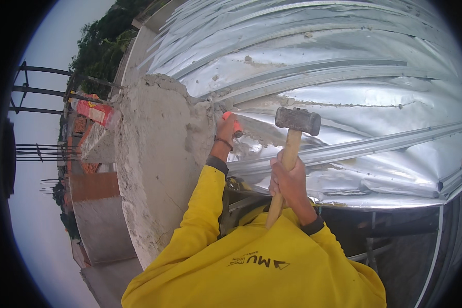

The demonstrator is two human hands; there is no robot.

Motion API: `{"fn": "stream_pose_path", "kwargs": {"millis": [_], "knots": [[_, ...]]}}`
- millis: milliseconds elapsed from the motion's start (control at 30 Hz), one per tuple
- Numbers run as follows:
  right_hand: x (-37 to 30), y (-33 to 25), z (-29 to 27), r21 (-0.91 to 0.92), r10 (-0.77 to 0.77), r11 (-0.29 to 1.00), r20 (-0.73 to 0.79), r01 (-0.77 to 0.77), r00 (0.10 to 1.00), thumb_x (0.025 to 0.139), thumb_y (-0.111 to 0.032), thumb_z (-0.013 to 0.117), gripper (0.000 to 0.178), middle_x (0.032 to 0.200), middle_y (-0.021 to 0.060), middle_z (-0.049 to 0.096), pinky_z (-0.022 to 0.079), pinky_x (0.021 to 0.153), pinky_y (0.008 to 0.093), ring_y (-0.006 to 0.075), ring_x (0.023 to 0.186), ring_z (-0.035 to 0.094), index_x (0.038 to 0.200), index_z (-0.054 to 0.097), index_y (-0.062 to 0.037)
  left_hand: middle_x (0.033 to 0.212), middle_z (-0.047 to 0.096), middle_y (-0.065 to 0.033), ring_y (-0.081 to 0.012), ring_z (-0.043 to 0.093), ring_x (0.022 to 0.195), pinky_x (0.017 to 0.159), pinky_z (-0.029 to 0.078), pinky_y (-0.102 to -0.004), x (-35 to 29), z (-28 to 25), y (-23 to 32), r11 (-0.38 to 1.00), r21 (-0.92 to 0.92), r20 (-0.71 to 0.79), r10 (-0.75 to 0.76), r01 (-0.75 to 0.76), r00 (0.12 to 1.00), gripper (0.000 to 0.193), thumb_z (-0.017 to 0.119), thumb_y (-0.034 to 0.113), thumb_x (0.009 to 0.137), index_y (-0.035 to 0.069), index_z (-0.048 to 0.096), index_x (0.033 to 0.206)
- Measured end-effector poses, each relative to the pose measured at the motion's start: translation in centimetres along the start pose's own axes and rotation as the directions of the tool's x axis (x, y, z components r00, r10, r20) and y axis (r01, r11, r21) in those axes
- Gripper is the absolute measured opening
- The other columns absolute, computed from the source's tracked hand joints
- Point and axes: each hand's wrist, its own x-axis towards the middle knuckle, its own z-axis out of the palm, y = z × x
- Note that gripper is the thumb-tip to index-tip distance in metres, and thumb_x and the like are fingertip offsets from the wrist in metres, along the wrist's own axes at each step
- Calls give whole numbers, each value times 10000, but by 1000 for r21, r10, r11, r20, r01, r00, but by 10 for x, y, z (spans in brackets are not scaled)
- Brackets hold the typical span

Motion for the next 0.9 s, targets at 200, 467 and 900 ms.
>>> {"fn": "stream_pose_path", "kwargs": {"millis": [200,467,900], "knots": [[-5,-18,-3,50,-152,987,33,150,988,927,-99,616,187,558,-11,407,368,337,260,89,358,400,898,432,-83,717,519,-102,-198,483,467,342,321,-302,10,-37,-3,894,-340,-127,-353,293,927,212,627,157,794,82,477,925],[-28,-8,-17,-57,-157,985,68,161,985,931,-88,613,205,548,-10,386,378,345,268,91,363,396,902,411,-99,712,520,-56,-170,500,488,359,356,-312,92,-43,-12,962,-49,56,-266,269,962,223,662,219,798,102,520,924],[-35,0,-21,-91,-72,993,69,78,995,924,-107,629,252,576,-9,364,401,394,296,105,401,369,927,378,-128,697,545,-83,-175,510,460,336,349,-293,71,-14,-9,927,-298,-62,-257,228,964,210,637,195,810,60,513,910]]}}
